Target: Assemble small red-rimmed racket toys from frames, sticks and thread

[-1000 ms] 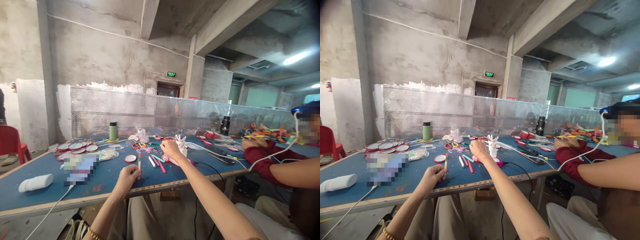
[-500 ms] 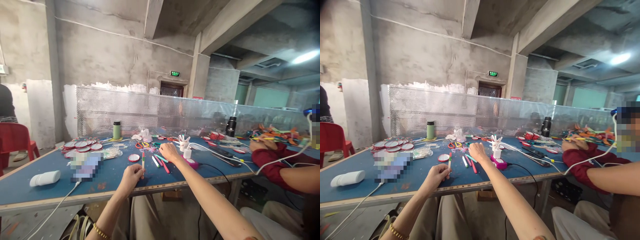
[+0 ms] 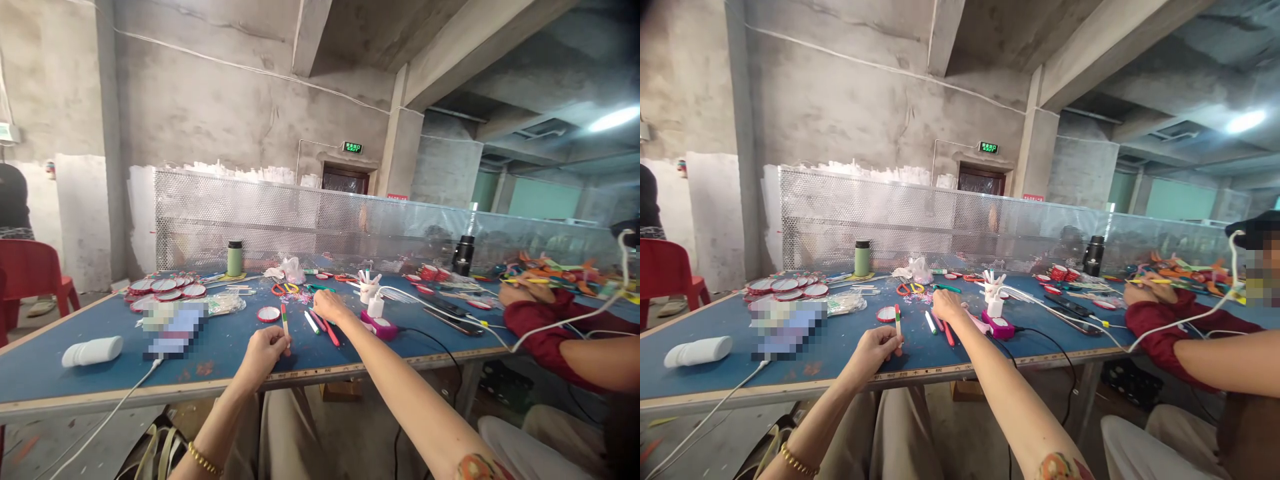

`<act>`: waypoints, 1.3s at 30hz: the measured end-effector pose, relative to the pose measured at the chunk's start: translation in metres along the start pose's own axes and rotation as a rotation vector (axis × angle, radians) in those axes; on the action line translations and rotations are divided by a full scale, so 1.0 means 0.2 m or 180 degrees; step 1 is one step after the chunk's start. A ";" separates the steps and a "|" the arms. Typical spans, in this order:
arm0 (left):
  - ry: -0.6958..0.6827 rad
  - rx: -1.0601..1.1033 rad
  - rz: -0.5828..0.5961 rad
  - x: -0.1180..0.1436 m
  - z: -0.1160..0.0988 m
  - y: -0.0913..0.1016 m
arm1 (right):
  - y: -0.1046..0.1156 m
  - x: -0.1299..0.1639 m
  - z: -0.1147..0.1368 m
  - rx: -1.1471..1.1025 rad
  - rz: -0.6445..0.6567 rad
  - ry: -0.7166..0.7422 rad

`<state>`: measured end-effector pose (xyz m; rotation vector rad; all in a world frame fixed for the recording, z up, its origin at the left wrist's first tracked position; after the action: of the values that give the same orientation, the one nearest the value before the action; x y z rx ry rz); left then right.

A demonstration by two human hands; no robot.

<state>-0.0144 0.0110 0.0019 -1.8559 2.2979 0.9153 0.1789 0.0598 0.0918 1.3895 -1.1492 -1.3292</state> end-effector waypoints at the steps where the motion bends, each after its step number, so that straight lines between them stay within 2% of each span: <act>1: -0.0012 -0.0022 0.0000 0.00 0.00 0.00 | -0.01 0.00 0.01 0.0005 0.0057 -0.0003; 13: 0.0012 -0.0106 0.0017 0.01 -0.02 0.01 | 0.03 -0.02 -0.05 0.0138 0.0003 -0.0034; 23: -0.0016 -0.0148 0.0003 0.00 0.00 0.01 | -0.01 -0.04 -0.05 0.0159 0.0092 -0.0041; 31: -0.0016 -0.0159 0.0012 0.00 0.00 0.00 | -0.06 -0.04 0.01 0.0147 0.0418 -0.0030; 39: -0.0067 -0.0164 -0.0052 0.01 -0.02 0.00 | -0.08 -0.04 0.04 -0.0033 0.0242 -0.0054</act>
<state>-0.0133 0.0083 0.0043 -1.8723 2.2648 0.9963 0.1711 0.0713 0.0771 1.3164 -1.1932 -1.2935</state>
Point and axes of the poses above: each hand's wrist, its own x-axis away from the middle knuckle, its own y-axis out of the back of the hand, z = x × y, the point moved 2 cm from there along -x, towards the middle knuckle, and after that the axes turned 6 degrees about -x, right-handed, at the moved point
